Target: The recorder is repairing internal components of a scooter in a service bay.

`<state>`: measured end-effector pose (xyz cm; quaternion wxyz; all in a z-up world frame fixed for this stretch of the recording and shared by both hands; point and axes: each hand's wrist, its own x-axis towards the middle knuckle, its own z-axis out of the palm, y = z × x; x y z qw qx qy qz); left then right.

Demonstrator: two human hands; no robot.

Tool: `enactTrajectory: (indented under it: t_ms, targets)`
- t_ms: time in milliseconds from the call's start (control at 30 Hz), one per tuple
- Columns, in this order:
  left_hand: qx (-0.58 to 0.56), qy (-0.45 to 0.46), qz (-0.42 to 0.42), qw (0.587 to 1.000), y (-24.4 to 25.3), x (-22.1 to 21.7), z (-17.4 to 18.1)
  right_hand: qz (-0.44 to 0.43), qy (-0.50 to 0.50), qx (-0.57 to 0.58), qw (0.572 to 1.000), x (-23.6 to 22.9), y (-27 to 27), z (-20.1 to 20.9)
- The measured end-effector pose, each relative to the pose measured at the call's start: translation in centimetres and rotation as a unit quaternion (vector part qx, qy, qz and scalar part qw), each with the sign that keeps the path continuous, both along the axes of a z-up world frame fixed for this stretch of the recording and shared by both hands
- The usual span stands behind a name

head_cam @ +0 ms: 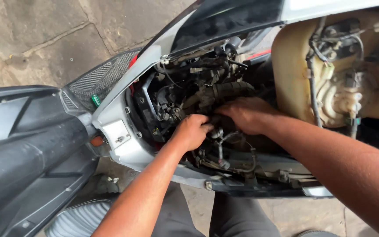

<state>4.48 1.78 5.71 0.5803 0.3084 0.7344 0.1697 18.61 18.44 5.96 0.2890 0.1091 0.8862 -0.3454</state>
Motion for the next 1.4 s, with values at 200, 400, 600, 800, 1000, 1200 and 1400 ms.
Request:
enactTrajectory:
  t_ms: [200,400,600,800,1000,1200,1400]
  targets:
    - [0.128,0.004,0.015,0.992,-2.4,0.5,-3.5,-0.080,-0.187,-0.078,0.976,-2.7,-0.4,0.6]
    - [0.188,0.045,0.051,0.980,-2.2,0.6,-3.1,-0.082,-0.049,-0.020,0.995,-1.5,-1.3,0.9]
    - [0.134,0.060,0.013,0.989,-1.9,-0.2,-2.8,-0.129,-0.032,-0.026,0.991,-1.9,-1.4,0.9]
    - [0.092,0.018,0.005,0.996,-2.2,-0.2,-3.7,-0.179,-0.106,-0.087,0.974,-1.5,-1.0,-1.8]
    - [0.064,-0.047,0.047,0.996,-1.9,-0.7,-2.8,-0.178,-0.125,-0.116,0.969,-1.4,-0.9,-2.4]
    - [0.108,0.045,-0.029,0.993,-2.9,0.2,-6.7,-0.258,-0.113,-0.259,0.924,3.0,-1.0,-13.1]
    - [0.036,-0.038,-0.019,0.998,-2.6,-0.6,-6.6,-0.166,-0.013,-0.197,0.966,1.3,-0.8,-9.0]
